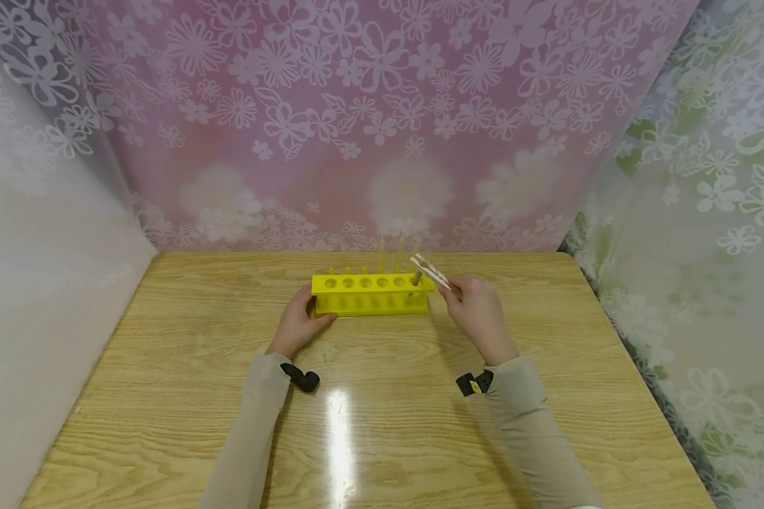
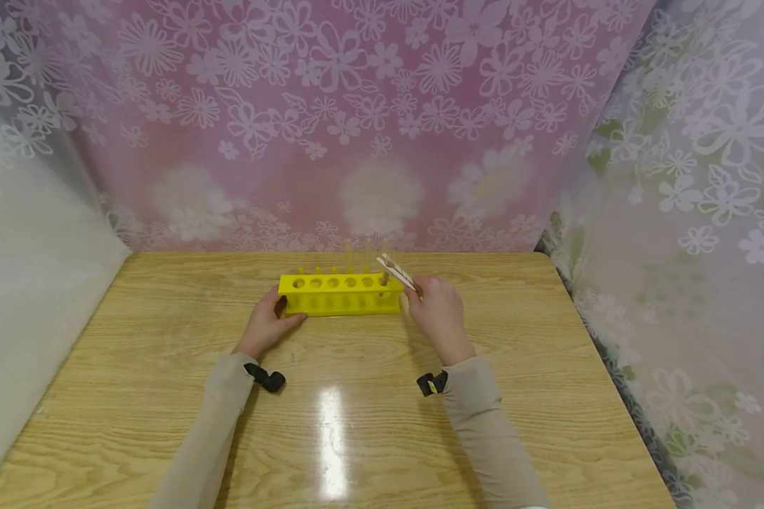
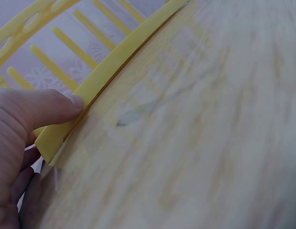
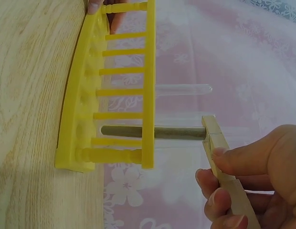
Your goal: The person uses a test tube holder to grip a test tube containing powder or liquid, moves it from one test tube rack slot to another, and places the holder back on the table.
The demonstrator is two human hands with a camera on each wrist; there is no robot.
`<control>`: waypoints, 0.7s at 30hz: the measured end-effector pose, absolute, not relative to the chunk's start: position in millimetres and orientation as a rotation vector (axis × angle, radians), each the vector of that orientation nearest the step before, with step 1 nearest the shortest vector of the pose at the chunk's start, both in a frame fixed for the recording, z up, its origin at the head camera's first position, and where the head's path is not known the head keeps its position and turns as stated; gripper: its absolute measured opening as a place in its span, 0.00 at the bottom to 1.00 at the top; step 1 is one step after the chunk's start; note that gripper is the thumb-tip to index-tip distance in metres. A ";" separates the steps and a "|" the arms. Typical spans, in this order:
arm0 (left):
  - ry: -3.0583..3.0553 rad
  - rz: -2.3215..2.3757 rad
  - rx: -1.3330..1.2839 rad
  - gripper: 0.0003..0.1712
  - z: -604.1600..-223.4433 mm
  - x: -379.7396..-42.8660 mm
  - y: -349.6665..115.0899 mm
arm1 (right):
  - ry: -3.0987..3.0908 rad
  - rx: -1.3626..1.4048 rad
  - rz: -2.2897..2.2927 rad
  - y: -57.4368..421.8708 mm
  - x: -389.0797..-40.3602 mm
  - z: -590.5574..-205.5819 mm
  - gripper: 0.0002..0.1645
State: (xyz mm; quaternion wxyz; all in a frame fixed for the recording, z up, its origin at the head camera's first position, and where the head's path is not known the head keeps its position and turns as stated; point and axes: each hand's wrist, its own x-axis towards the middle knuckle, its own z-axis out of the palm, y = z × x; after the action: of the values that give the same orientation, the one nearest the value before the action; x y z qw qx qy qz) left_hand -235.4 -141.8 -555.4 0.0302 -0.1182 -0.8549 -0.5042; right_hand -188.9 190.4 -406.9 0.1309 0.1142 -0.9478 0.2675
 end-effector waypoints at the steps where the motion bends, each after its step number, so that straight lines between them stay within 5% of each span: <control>1: -2.638 -1.541 -0.369 0.42 -555.1 -235.3 -141.7 | -2.749 0.335 0.781 190.5 -188.8 -406.5 0.10; 21: -2.665 -1.503 -0.342 0.41 -554.4 -235.4 -142.1 | -2.742 0.351 0.770 187.9 -183.9 -392.7 0.15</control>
State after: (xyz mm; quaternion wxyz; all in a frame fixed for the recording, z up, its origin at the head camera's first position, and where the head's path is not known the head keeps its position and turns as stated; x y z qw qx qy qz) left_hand -235.4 -142.1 -554.4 0.0315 -0.1112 -0.8651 -0.4881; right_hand -183.9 187.9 -392.7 0.1357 0.1211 -0.9467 0.2658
